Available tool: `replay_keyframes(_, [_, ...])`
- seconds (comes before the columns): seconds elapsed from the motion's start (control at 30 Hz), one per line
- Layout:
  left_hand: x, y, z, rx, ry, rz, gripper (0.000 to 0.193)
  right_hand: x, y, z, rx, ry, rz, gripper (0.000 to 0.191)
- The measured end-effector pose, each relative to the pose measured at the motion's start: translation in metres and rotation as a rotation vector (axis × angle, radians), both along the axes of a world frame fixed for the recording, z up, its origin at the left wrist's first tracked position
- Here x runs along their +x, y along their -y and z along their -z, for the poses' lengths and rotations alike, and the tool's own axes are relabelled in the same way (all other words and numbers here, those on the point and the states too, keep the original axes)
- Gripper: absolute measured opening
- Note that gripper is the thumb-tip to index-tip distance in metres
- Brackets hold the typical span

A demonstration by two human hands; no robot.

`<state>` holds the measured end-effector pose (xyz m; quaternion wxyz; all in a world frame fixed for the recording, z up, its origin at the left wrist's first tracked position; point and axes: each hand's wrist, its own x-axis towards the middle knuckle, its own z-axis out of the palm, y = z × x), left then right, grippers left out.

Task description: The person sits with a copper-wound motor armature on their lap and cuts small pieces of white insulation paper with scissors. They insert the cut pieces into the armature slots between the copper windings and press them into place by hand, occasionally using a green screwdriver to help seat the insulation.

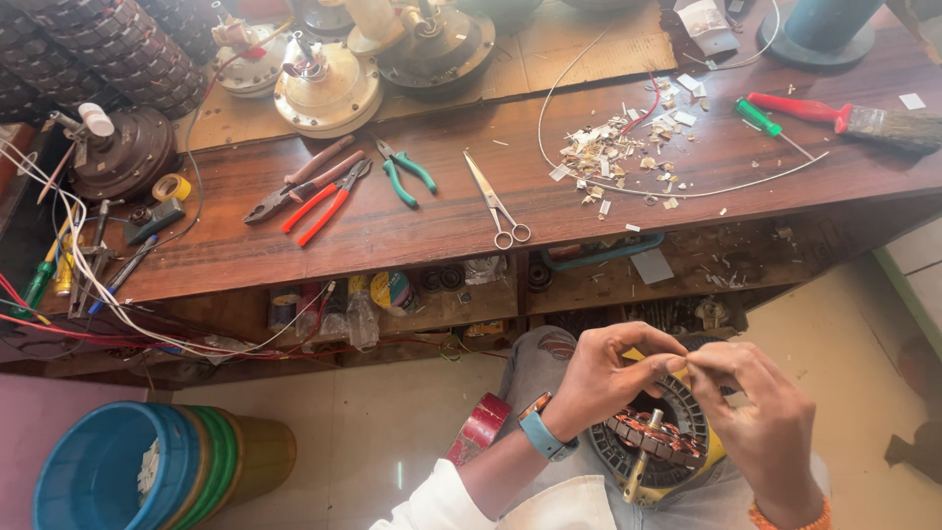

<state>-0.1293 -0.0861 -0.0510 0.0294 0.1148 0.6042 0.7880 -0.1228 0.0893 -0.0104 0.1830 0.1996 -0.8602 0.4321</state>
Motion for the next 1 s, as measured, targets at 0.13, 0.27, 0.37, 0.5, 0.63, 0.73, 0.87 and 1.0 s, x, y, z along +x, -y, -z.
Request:
replay_keyframes(0.13, [0.006, -0.001, -0.004, -0.030, 0.062, 0.062, 0.021, 0.004, -0.010, 0.002, 0.083, -0.050, -0.004, 0.016])
replay_keyframes(0.27, [0.007, -0.004, -0.005, 0.038, 0.122, 0.120, 0.020, 0.006, -0.016, 0.006, 0.163, -0.090, -0.022, 0.018])
replay_keyframes(0.37, [0.009, -0.003, -0.008, 0.010, 0.105, 0.114, 0.018, 0.008, -0.015, 0.008, 0.184, -0.107, -0.022, 0.018])
replay_keyframes(0.5, [0.013, -0.001, -0.014, -0.128, 0.058, 0.085, 0.014, 0.010, -0.012, 0.007, 0.194, -0.127, -0.020, 0.020])
replay_keyframes(0.63, [0.013, 0.002, -0.010, -0.076, 0.031, 0.102, 0.013, 0.011, -0.005, 0.004, 0.145, -0.108, -0.013, 0.020])
replay_keyframes(0.73, [0.015, -0.003, -0.004, 0.078, 0.086, 0.113, 0.014, 0.012, 0.000, 0.000, 0.045, -0.094, -0.019, 0.018])
replay_keyframes(0.87, [0.020, -0.008, -0.005, 0.248, 0.115, 0.046, 0.013, 0.014, 0.005, -0.004, -0.083, 0.017, -0.003, 0.015])
replay_keyframes(1.0, [0.031, -0.013, -0.022, -0.109, -0.074, -0.256, 0.011, 0.014, 0.007, -0.006, -0.148, 0.150, 0.013, 0.018])
